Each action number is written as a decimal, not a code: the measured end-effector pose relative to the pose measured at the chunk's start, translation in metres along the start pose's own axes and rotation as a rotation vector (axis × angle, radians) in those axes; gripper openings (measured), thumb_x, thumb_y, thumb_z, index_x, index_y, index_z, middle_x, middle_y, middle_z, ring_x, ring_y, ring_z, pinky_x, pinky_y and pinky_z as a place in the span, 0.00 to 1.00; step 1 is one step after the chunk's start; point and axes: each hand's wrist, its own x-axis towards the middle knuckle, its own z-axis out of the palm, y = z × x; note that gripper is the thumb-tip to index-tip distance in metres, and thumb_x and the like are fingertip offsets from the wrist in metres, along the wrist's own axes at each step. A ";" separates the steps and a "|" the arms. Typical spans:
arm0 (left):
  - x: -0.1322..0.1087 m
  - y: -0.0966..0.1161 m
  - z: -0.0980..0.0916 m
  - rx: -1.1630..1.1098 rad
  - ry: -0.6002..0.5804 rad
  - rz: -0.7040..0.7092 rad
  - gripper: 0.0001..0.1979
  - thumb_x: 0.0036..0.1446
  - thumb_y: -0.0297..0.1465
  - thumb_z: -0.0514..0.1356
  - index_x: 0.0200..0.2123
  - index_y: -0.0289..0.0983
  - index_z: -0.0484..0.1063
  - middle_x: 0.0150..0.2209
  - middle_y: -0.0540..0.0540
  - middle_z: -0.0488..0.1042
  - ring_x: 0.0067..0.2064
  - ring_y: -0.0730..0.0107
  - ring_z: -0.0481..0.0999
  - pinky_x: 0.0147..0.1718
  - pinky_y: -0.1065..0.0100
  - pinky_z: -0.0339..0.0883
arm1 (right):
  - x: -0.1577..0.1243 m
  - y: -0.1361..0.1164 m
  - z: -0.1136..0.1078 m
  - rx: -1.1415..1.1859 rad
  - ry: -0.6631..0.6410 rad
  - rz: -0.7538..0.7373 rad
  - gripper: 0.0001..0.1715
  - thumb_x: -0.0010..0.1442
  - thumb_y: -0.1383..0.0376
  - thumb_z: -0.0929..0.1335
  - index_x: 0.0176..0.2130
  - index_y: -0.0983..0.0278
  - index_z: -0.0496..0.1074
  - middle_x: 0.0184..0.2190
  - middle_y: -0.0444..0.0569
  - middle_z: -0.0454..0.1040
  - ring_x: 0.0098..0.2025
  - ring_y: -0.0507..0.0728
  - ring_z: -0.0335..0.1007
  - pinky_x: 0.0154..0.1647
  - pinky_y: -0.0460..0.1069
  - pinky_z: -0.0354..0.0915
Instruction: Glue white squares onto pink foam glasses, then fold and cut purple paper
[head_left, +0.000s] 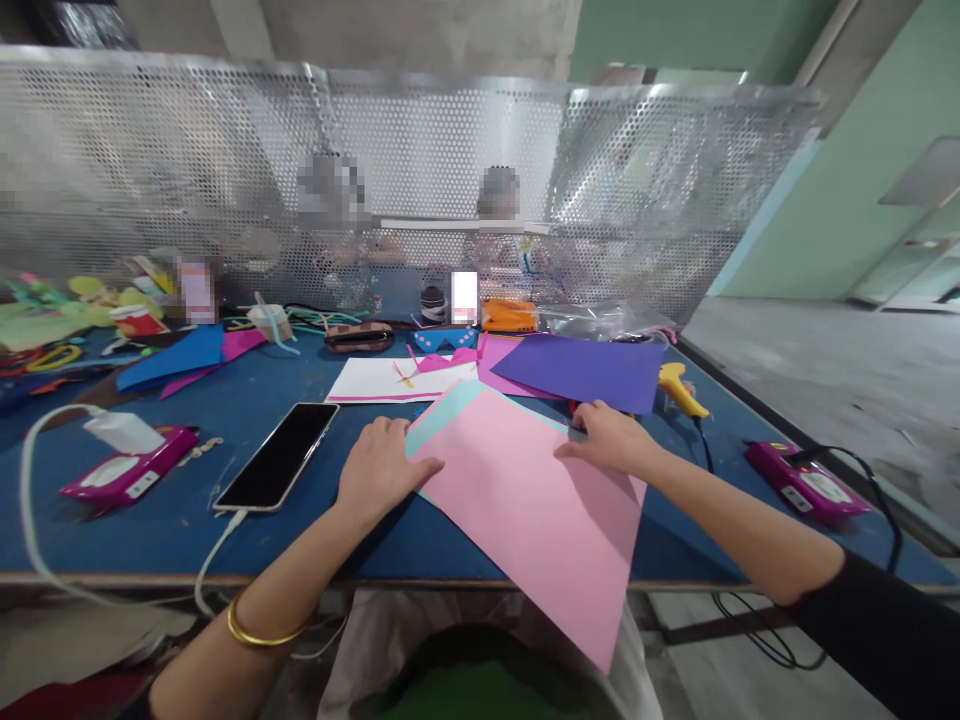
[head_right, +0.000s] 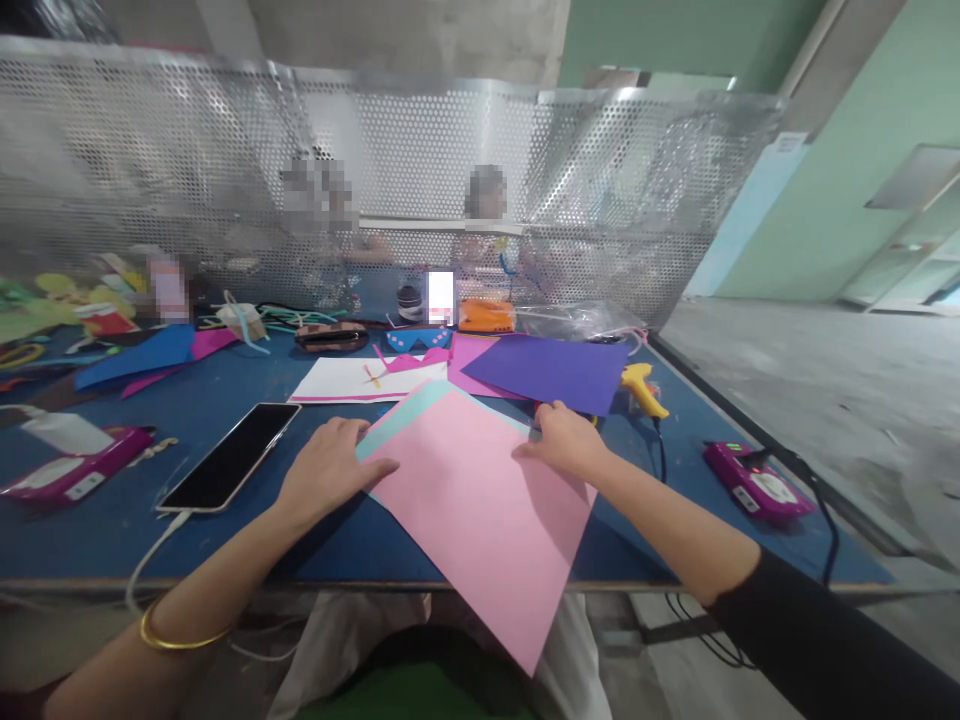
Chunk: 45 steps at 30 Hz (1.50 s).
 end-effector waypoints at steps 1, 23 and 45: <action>0.001 -0.001 0.000 0.024 -0.003 0.011 0.35 0.50 0.51 0.60 0.51 0.28 0.71 0.47 0.28 0.72 0.51 0.37 0.70 0.50 0.49 0.61 | 0.001 0.000 0.000 0.004 -0.010 -0.013 0.31 0.50 0.45 0.72 0.44 0.64 0.70 0.47 0.58 0.72 0.47 0.65 0.72 0.42 0.53 0.65; 0.022 -0.007 -0.002 -0.240 -0.073 -0.120 0.26 0.39 0.44 0.68 0.41 0.36 0.72 0.44 0.34 0.75 0.48 0.40 0.74 0.45 0.52 0.65 | 0.020 -0.007 0.000 0.168 -0.127 -0.040 0.37 0.36 0.53 0.79 0.43 0.66 0.73 0.46 0.59 0.75 0.48 0.68 0.72 0.41 0.53 0.66; 0.005 -0.010 -0.020 -1.139 0.203 -0.171 0.18 0.39 0.35 0.73 0.37 0.38 0.79 0.32 0.52 0.79 0.36 0.67 0.75 0.40 0.69 0.67 | 0.008 0.002 -0.045 0.839 -0.248 -0.273 0.20 0.44 0.55 0.75 0.37 0.61 0.78 0.33 0.44 0.82 0.37 0.61 0.78 0.37 0.52 0.71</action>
